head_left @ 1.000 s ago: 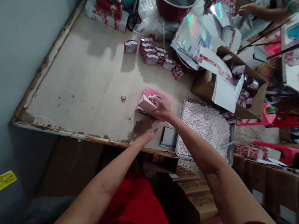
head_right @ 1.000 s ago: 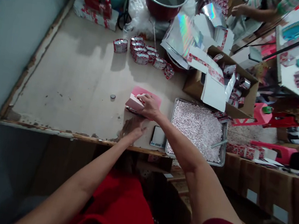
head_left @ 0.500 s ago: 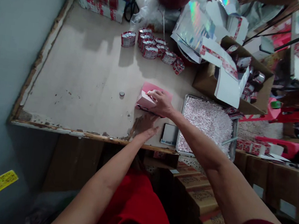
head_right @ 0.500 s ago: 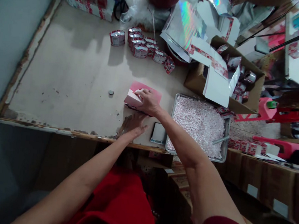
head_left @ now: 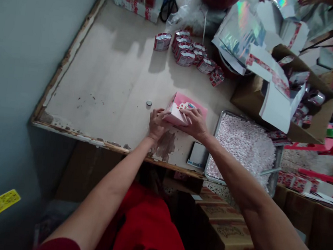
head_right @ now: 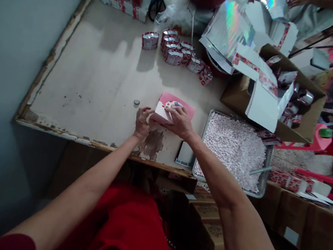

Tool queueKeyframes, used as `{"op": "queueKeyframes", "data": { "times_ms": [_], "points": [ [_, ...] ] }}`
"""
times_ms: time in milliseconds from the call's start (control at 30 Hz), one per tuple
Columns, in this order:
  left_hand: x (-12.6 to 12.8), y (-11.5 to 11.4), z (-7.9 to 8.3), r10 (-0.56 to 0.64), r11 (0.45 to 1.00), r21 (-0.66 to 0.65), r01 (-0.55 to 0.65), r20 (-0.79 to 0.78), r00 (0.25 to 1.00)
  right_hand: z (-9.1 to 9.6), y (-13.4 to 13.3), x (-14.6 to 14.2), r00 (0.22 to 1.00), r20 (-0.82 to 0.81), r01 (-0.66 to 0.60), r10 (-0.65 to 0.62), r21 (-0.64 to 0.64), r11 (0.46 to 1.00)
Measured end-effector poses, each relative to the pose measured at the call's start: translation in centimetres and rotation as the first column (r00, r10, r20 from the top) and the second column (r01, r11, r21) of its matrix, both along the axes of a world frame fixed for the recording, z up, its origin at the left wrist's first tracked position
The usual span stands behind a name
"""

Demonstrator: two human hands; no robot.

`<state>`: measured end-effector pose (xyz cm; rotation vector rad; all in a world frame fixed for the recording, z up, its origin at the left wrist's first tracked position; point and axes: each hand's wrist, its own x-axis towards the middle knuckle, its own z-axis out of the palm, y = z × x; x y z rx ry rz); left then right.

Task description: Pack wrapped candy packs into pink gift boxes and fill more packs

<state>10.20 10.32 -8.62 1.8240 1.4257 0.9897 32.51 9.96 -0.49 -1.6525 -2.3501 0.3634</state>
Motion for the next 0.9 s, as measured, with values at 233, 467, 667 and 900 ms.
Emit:
{"op": "queueKeyframes", "data": {
  "times_ms": [233,467,667,900],
  "points": [
    [-1.0,2.2,-1.0,-0.114,0.989,0.084,0.124,-0.11,0.987,0.0,-0.2,-1.2,0.994,0.106,-0.018,0.021,-0.034,0.999],
    [-1.0,2.2,-1.7,-0.106,0.987,0.111,0.116,-0.095,0.99,3.3,1.3,-5.4,0.979,0.176,-0.087,0.105,-0.106,0.99],
    [-1.0,1.9,-1.9,-0.111,0.988,0.09,0.123,-0.133,0.985,3.5,2.0,-8.0,0.977,0.214,0.048,-0.016,-0.146,0.988],
    [-0.8,1.8,-1.9,-0.159,0.985,0.039,0.169,-0.183,0.97,2.5,3.3,-7.8,0.972,0.195,-0.085,0.13,-0.222,0.971]
  ]
}}
